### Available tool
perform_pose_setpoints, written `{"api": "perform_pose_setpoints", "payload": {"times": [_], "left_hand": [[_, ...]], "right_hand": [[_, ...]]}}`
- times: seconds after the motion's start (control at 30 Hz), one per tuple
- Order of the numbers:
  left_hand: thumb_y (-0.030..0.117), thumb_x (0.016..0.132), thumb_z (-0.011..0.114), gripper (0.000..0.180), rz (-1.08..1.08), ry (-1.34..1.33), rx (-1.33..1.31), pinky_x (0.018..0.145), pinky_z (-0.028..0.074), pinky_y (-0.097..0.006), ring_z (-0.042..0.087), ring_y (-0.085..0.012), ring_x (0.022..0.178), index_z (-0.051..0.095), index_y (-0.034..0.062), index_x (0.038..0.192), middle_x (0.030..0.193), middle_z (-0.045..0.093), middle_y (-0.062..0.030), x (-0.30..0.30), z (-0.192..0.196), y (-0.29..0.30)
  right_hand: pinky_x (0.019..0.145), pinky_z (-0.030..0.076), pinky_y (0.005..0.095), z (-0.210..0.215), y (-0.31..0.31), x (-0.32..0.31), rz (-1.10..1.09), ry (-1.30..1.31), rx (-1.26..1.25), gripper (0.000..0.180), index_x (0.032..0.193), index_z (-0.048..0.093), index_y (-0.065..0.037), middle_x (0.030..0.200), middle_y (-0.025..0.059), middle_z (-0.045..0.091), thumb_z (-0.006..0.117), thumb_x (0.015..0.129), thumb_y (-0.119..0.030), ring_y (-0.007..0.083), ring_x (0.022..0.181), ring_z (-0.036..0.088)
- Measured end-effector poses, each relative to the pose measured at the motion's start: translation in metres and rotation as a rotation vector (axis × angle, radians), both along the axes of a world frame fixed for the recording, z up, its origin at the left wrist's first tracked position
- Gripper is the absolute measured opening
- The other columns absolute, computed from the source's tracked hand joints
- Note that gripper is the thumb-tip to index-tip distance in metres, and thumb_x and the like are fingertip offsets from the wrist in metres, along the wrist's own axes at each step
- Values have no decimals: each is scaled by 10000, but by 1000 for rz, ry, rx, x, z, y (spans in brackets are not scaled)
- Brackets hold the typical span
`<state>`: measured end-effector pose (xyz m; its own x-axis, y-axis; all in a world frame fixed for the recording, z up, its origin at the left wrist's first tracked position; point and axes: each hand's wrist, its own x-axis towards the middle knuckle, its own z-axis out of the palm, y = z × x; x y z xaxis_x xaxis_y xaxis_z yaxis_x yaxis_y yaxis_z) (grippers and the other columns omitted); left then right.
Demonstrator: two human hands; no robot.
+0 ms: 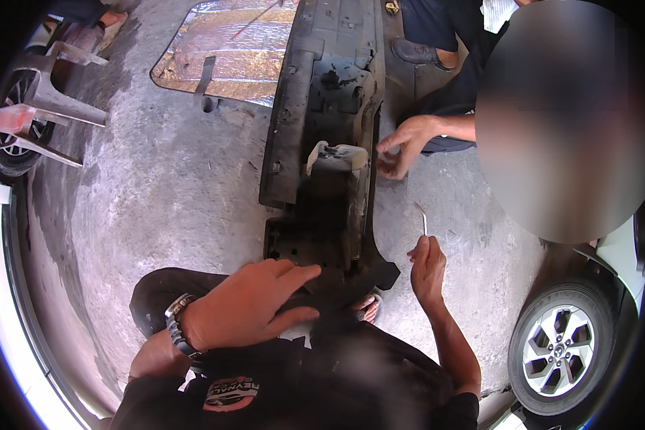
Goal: The person uses a screwdriver to remove screws and clips from a black car bumper lying on the floor. They work alongside another person to detach the bumper cover and separate the internal components.
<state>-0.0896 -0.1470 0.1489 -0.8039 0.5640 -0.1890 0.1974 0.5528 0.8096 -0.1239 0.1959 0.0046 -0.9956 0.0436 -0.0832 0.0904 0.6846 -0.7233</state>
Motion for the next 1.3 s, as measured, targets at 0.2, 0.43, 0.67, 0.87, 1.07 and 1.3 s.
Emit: {"api": "perform_pose_setpoints", "payload": {"times": [0.2,0.43,0.67,0.87,1.07,1.3], "left_hand": [[331,914,682,567,-45,-40,-40,834,469,-416,588,-358,929,497,42,1366,1038,618,-164,-4,0,7],[334,901,702,559,374,-1,35,822,490,-379,612,-272,938,510,41,1336,1035,608,-137,-18,-42,1],[586,957,515,718,1205,-649,304,936,429,-403,527,-251,1151,420,58,1436,1349,520,-114,-11,-123,-11],[578,1007,433,613,1188,-1104,989,967,494,-379,597,-206,1134,522,77,1350,1271,611,-86,14,-161,49],[541,1014,458,574,1114,-1136,1153,993,472,-348,585,-179,1134,525,73,1340,1242,614,-56,14,-177,54],[429,1007,565,456,1329,-679,792,876,488,-282,574,-116,1001,543,14,1195,1118,613,-53,19,-153,53]], "right_hand": [[682,472,473,28,-46,20,447,291,-1,93,881,564,-7,848,159,595,597,907,-90,376,816,599],[880,441,504,7,-59,25,541,81,149,116,904,569,-24,975,159,606,617,890,-129,355,873,608],[901,407,525,-17,-23,21,152,259,195,171,897,560,2,1039,207,576,517,966,-148,394,983,560],[844,429,491,-38,3,26,-217,75,47,283,960,572,63,1029,249,569,432,1028,-173,440,953,545],[822,460,478,-65,20,28,-404,-108,-65,482,991,656,42,948,247,666,356,1057,-329,413,908,621],[832,456,500,-110,-3,42,-334,-141,-172,496,1001,634,47,988,266,649,350,1055,-355,436,947,614]]}}
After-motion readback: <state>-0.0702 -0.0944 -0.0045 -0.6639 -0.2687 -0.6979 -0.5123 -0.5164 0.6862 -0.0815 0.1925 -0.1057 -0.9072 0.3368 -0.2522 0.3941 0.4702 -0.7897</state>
